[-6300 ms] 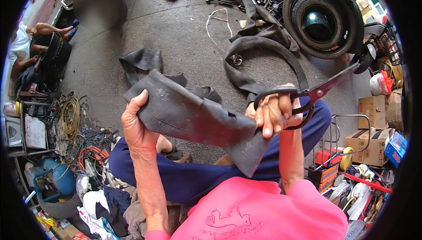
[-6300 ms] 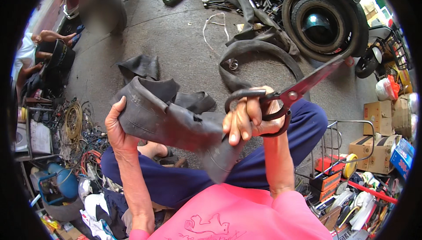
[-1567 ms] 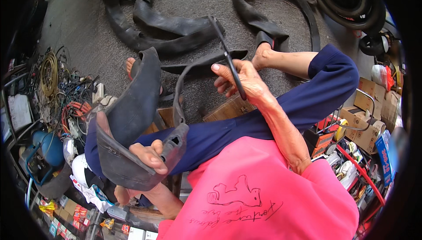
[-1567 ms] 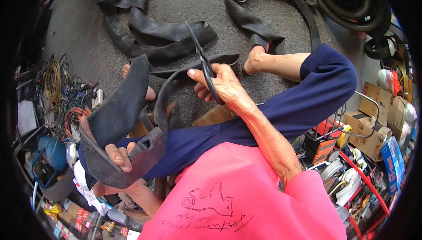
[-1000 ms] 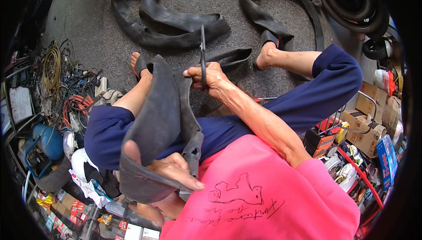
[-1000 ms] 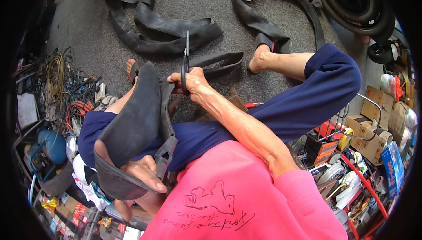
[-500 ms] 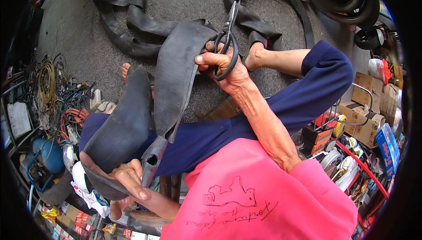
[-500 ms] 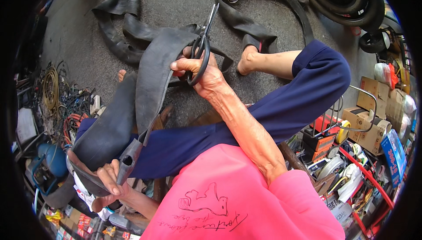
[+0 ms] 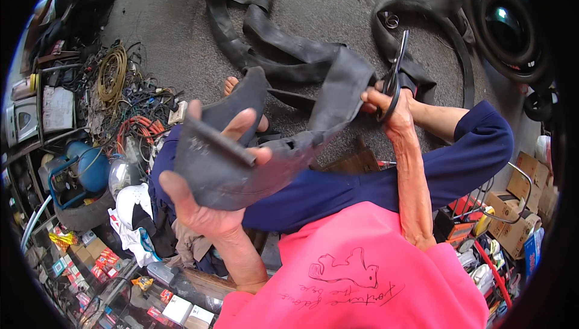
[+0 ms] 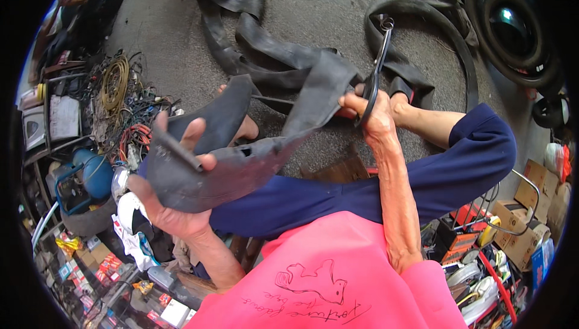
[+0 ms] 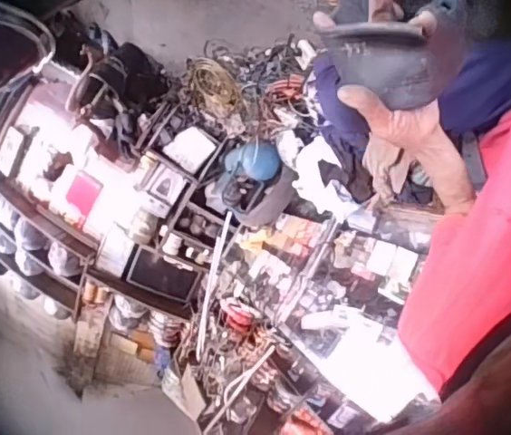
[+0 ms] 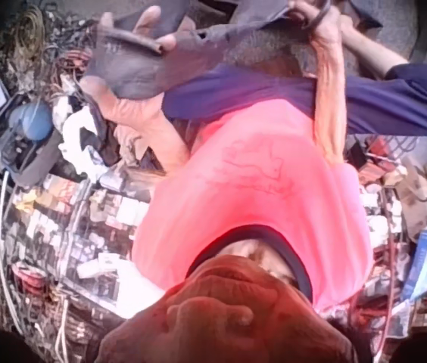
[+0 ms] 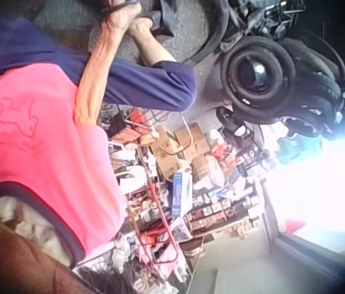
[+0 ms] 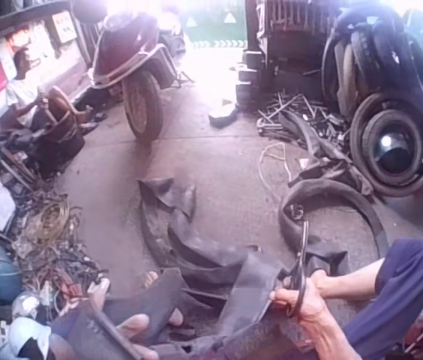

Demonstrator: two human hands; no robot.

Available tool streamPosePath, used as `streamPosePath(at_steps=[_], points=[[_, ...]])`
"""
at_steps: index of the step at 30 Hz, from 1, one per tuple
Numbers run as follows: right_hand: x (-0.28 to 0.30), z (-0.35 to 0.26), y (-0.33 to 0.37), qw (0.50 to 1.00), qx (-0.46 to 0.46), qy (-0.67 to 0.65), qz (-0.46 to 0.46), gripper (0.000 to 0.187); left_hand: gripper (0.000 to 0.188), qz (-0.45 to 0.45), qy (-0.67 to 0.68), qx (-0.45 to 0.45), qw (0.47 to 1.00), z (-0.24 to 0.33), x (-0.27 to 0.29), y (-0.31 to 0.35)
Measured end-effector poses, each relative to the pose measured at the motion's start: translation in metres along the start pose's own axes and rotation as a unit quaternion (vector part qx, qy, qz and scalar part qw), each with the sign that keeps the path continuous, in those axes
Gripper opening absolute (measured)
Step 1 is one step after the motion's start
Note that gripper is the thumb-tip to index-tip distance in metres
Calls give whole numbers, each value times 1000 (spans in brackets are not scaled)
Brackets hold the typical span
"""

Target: The person sits on the floor and uses large scissors to cut a long strip from a black rubber inner tube. They hold the tube with one hand and cut along its length with the other, producing a continuous strip.

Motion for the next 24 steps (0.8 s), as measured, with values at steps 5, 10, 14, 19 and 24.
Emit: streamPosePath(at_steps=[5,10,14,19,24], points=[[0,16,15,979,-96,179,34,22,80,71,-7,60,996,-28,-20,0],[-22,-1,34,904,34,400,145,35,78,-2,-135,124,983,-50,-28,3],[-58,-50,77,996,-5,68,-65,31,79,24,-203,129,970,-59,-24,5],[-81,-67,116,983,35,13,-178,33,83,13,-230,157,960,-60,-17,6],[-85,-58,127,991,-6,7,-135,27,94,-12,-175,185,967,-62,-10,5]])
Point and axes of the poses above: each hand's wrist, its own y-axis away from the middle knuckle, its own x-axis out of the back of the hand, z = x × y, the point moved 1 cm from there along -y, towards the middle knuckle, and after that the axes turned 12 degrees about -x, right-handed, at the moved point
